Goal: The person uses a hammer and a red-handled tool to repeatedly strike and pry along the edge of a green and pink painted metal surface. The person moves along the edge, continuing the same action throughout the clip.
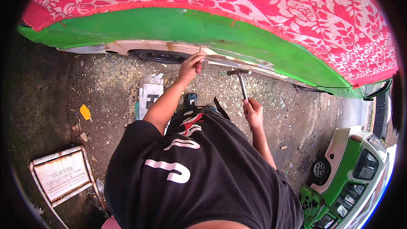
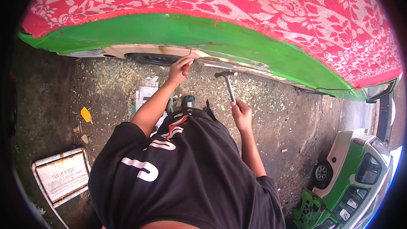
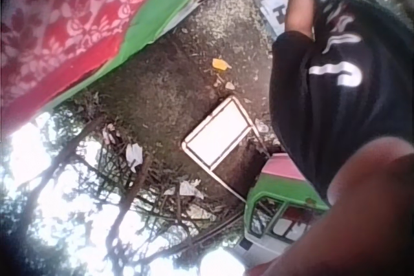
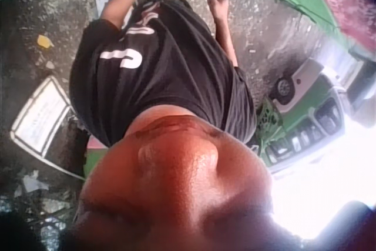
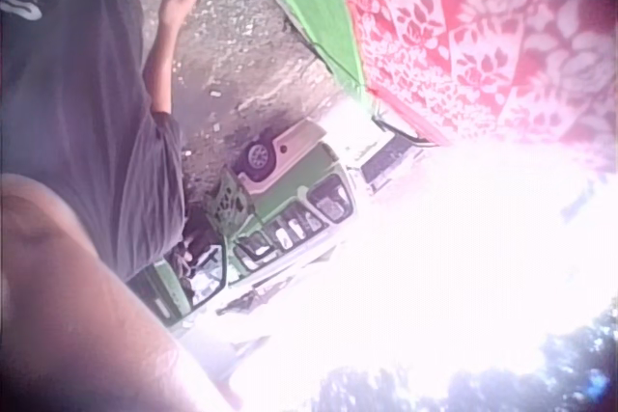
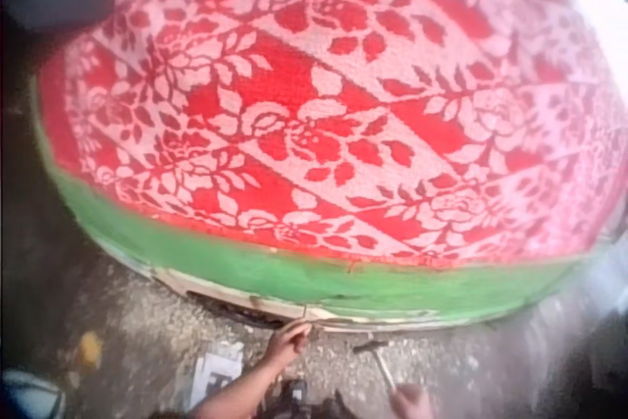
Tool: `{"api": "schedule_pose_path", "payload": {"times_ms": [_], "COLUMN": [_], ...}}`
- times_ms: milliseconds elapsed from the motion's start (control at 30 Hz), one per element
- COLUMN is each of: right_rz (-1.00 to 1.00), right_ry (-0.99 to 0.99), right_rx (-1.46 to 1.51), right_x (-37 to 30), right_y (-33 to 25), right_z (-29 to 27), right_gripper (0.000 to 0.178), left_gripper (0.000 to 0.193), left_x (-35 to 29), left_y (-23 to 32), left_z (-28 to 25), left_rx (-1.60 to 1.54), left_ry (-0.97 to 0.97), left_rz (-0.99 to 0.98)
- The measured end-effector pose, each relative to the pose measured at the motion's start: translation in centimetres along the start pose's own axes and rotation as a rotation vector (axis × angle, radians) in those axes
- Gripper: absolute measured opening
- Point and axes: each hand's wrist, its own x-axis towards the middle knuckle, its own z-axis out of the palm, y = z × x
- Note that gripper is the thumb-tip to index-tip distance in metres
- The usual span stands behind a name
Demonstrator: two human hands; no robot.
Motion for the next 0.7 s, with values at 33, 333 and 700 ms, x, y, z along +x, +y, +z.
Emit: {"api": "schedule_pose_path", "payload": {"times_ms": [33,333,700], "right_rz": [-0.014,-0.441,-0.858], "right_ry": [-0.017,-0.025,-0.046], "right_rx": [-0.034,-0.358,-0.623], "right_x": [0.1,0.2,1.8], "right_y": [-0.2,-3.9,-4.7], "right_z": [0.1,4.1,5.2], "right_gripper": [0.024,0.031,0.047], "left_gripper": [0.031,0.029,0.022], "left_x": [0.1,1.1,1.7], "left_y": [0.1,0.2,-0.5], "left_z": [0.1,0.5,0.5], "left_rx": [-0.003,0.052,-0.101], "left_ry": [0.007,-0.021,-0.002], "left_rz": [-0.016,-0.008,0.051]}}
